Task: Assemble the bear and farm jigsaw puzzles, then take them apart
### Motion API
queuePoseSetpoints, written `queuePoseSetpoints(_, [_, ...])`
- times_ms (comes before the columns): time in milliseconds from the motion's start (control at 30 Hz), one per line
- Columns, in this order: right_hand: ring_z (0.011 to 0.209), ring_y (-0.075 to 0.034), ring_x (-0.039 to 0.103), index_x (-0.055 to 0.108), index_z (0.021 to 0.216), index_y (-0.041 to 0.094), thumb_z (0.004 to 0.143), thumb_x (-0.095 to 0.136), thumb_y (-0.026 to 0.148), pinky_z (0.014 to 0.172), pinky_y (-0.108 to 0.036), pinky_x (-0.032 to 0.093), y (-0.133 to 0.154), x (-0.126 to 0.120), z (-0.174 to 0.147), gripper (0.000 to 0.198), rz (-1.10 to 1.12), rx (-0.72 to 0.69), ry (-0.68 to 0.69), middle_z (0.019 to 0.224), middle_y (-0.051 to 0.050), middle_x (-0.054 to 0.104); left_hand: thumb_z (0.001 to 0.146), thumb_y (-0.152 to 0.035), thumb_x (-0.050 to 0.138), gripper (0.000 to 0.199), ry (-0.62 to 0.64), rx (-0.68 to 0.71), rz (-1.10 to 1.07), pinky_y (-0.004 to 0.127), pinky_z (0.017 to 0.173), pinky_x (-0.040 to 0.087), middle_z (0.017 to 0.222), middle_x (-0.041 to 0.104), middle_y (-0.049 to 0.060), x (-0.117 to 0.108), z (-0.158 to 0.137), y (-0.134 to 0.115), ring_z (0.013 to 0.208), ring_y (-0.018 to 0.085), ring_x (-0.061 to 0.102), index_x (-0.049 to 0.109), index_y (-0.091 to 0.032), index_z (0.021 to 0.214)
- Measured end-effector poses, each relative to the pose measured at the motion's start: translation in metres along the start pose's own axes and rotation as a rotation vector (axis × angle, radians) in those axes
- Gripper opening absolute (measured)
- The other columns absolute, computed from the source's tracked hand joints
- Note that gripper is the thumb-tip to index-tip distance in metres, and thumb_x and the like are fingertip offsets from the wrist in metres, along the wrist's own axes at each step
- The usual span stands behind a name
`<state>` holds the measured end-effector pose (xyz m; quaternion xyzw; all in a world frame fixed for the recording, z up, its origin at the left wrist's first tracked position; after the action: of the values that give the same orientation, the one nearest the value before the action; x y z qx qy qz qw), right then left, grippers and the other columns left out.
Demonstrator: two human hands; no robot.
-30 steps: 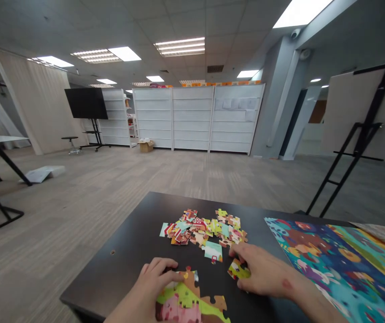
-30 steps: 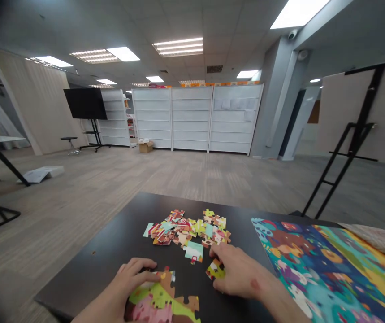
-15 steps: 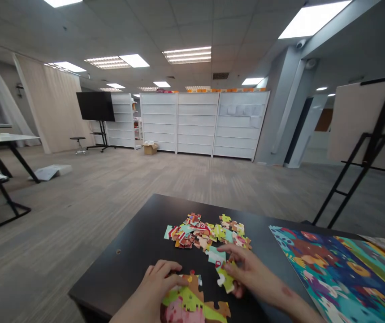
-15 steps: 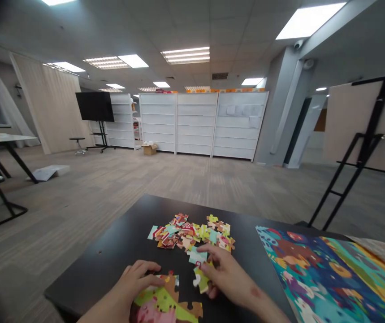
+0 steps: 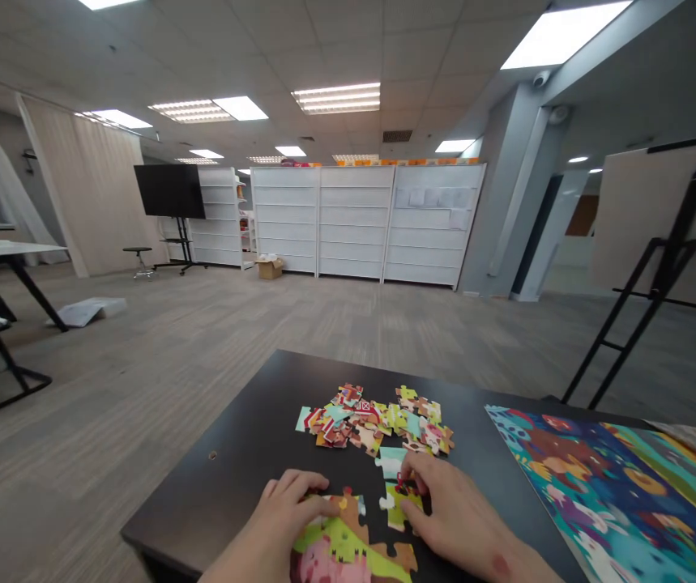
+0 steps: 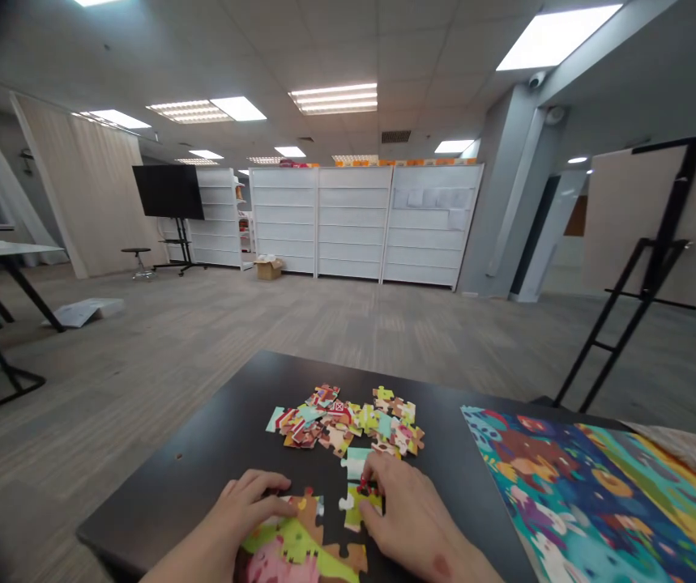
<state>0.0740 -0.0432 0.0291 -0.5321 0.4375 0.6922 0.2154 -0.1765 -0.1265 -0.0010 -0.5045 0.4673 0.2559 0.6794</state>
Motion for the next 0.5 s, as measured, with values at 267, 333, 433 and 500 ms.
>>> queuePoseSetpoints(267, [0.092, -0.019, 0.061, 0.064, 0.1, 0.023, 0.082, 0.058, 0.023, 0.082, -0.03, 0.046, -0.003, -0.003, 0.0, 0.019, 0.155, -0.059, 0.047, 0.112, -0.005, 0.059, 0.066, -0.068, 0.074, 0.068, -0.017, 0.014, 0.03, 0.039, 0.092, 0.042, 0.135, 0.057, 0.008, 0.002, 0.0, 0.001, 0.12, 0.033, 0.053, 0.062, -0.035, 0.125])
queuePoseSetpoints(333, [0.094, -0.019, 0.061, 0.066, 0.098, 0.023, 0.082, 0.059, 0.022, 0.085, -0.03, 0.047, -0.005, -0.003, 0.001, 0.018, 0.18, -0.079, 0.045, 0.115, -0.005, 0.059, 0.066, -0.068, 0.074, 0.068, -0.013, 0.002, 0.036, 0.039, 0.092, 0.042, 0.136, 0.057, 0.008, 0.004, 0.0, 0.003, 0.12, 0.033, 0.053, 0.062, -0.036, 0.124])
queuePoseSetpoints(433, [0.095, -0.019, 0.061, 0.066, 0.097, 0.023, 0.085, 0.055, 0.02, 0.086, -0.03, 0.047, -0.005, -0.006, 0.002, 0.017, 0.183, -0.115, 0.04, 0.116, -0.005, 0.06, 0.065, -0.067, 0.074, 0.069, 0.014, -0.02, 0.035, 0.039, 0.091, 0.042, 0.138, 0.056, 0.007, 0.009, 0.004, 0.009, 0.122, 0.034, 0.052, 0.062, -0.037, 0.125])
queuePoseSetpoints(500, [0.091, -0.018, 0.061, 0.065, 0.097, 0.023, 0.087, 0.051, 0.02, 0.083, -0.03, 0.047, -0.006, -0.01, 0.0, 0.016, 0.165, -0.11, 0.025, 0.11, -0.004, 0.061, 0.064, -0.067, 0.074, 0.068, 0.061, -0.048, 0.036, 0.039, 0.089, 0.042, 0.139, 0.055, 0.007, 0.016, 0.009, 0.016, 0.121, 0.035, 0.052, 0.063, -0.038, 0.125])
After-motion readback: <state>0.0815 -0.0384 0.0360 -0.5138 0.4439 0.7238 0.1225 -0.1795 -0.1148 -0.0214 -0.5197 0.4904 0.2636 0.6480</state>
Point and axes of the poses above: each hand's wrist, its own z-axis towards the middle knuckle, its own x-axis out of the palm, y = z × x, the point moved 3 cm from there along z, towards the middle knuckle
